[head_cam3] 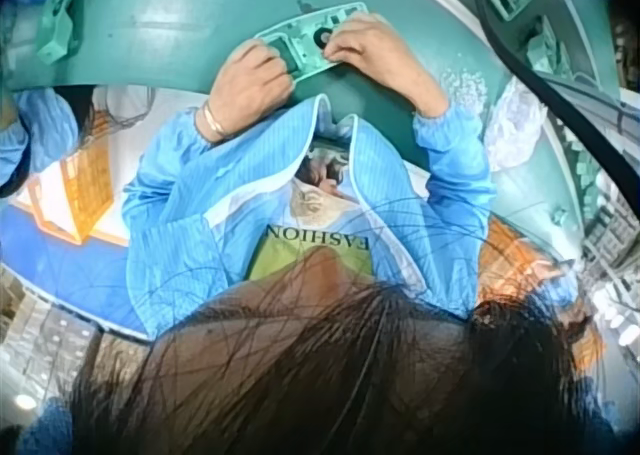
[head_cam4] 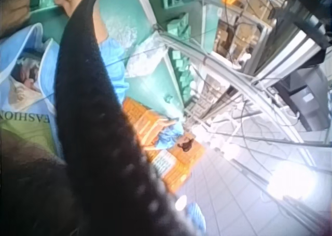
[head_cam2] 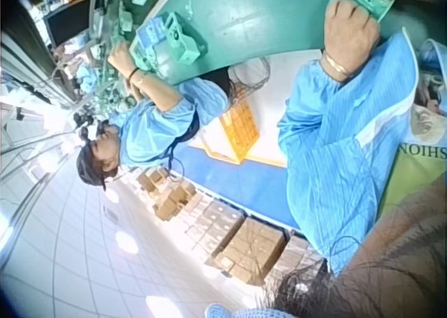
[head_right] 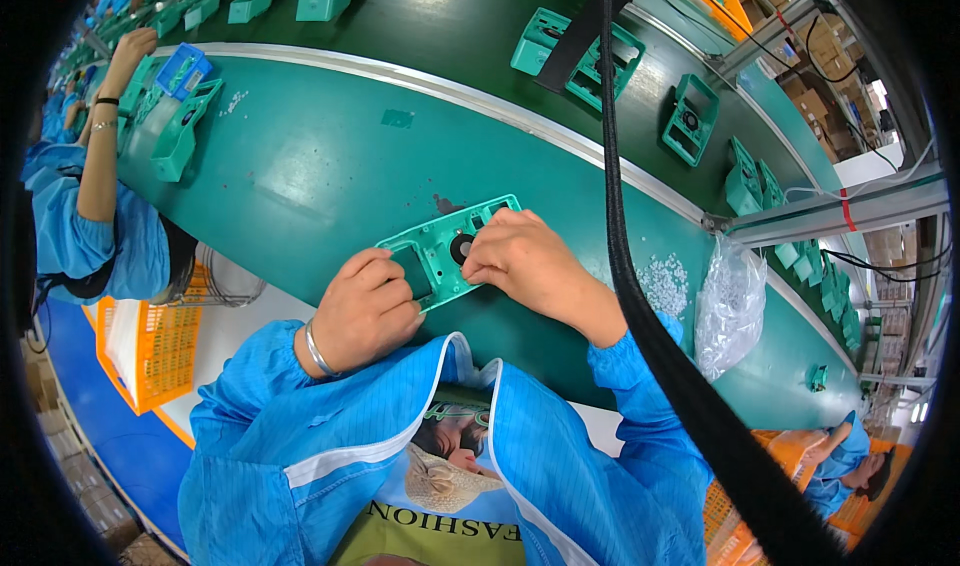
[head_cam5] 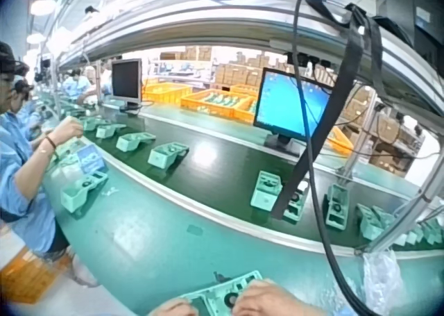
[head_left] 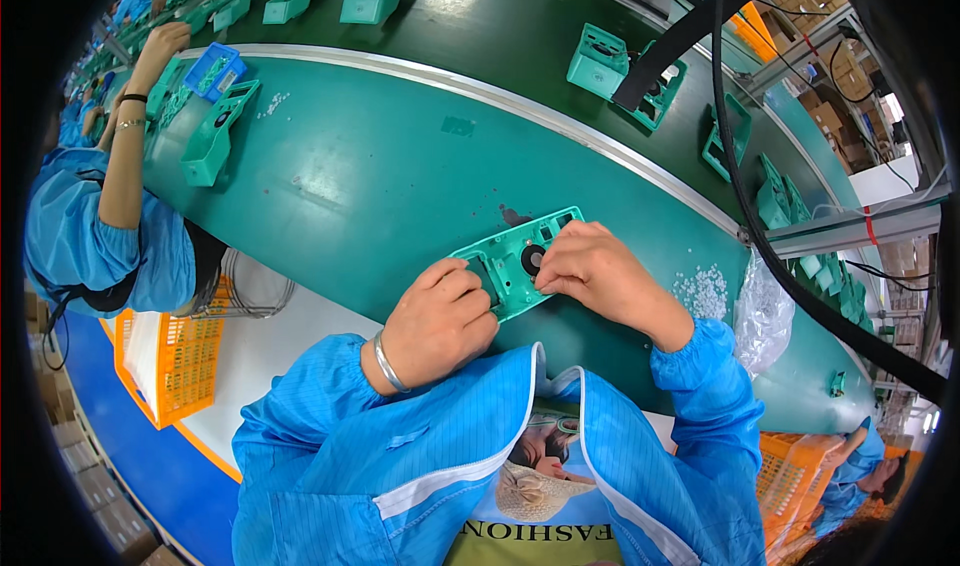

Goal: The person assembles components into a green plastic housing by hand, inserting a circuit board component and small screws into the housing.

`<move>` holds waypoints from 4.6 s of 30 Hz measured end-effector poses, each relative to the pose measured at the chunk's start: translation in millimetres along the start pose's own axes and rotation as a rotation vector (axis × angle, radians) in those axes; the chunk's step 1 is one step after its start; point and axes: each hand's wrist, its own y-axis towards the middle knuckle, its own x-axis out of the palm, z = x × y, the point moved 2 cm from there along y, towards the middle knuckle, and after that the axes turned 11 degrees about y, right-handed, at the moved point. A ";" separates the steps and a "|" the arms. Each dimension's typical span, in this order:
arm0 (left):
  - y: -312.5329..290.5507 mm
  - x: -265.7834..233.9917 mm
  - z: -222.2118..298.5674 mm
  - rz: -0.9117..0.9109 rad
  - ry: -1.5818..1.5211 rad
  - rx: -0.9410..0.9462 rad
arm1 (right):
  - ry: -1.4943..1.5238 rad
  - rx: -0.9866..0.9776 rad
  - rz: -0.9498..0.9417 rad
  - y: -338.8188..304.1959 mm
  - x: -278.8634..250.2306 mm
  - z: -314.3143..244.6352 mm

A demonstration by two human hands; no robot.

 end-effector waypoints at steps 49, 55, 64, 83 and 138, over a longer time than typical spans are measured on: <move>1.0 3.6 -0.2 0.038 -0.021 -0.028 | 0.091 0.084 -0.237 19.5 -11.6 0.4; 1.3 1.1 1.4 0.037 -0.006 -0.024 | -0.208 -0.238 -0.076 11.5 -11.8 -22.2; -2.2 2.5 1.4 0.029 -0.024 -0.042 | -0.083 -0.146 -0.071 8.6 -8.5 -16.3; 2.4 1.3 0.6 0.017 -0.004 -0.028 | -0.412 -0.177 0.323 -25.0 -39.2 -7.0; 4.3 -20.7 -31.8 -0.200 -0.025 0.030 | -0.072 -0.140 0.265 -7.9 26.0 -22.9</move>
